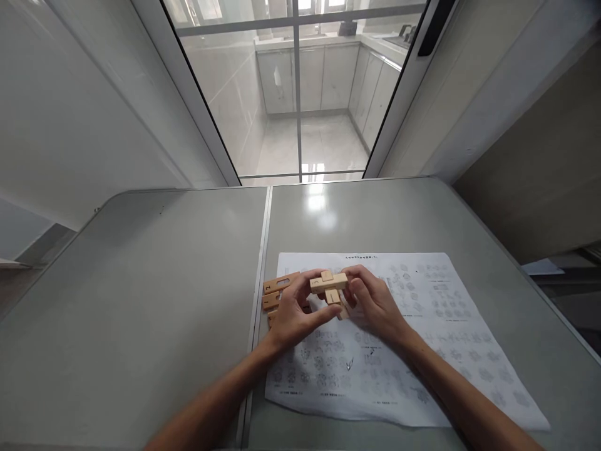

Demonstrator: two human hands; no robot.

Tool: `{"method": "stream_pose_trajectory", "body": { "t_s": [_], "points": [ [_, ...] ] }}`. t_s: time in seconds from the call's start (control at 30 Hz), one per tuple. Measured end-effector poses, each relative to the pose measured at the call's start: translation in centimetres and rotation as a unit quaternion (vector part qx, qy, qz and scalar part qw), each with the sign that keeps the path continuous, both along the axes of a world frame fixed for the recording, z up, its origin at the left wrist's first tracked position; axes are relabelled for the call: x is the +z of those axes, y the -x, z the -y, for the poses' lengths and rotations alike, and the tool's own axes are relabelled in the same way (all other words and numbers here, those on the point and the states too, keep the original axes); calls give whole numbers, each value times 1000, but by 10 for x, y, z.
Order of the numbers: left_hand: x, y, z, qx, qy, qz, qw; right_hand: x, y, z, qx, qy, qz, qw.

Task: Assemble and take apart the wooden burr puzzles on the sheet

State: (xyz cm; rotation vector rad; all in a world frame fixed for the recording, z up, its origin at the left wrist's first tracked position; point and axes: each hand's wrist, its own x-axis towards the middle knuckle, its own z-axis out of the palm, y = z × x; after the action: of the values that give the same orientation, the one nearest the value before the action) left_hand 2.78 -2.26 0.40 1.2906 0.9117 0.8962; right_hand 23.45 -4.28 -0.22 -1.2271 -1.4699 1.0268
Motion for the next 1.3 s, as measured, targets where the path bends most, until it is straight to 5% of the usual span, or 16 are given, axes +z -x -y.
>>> {"method": "stream_pose_trajectory", "body": {
  "t_s": [0.2,0.47,0.87,1.1,1.3],
  "points": [
    [4,0,-4,32,55,79,995,-1,-11,-7,-4,-27,136,990],
    [-4,1,-4,3,26,62,998,-8,-10,-12,52,-111,284,951],
    [-2,1,-4,-5,30,63,998,-10,-9,-11,28,-76,260,962],
    [-5,1,-4,0,28,53,998,0,-17,-10,134,-78,224,962],
    [0,-1,-3,6,15,67,998,-2,-16,-11,109,-28,134,985]
  ]
}}
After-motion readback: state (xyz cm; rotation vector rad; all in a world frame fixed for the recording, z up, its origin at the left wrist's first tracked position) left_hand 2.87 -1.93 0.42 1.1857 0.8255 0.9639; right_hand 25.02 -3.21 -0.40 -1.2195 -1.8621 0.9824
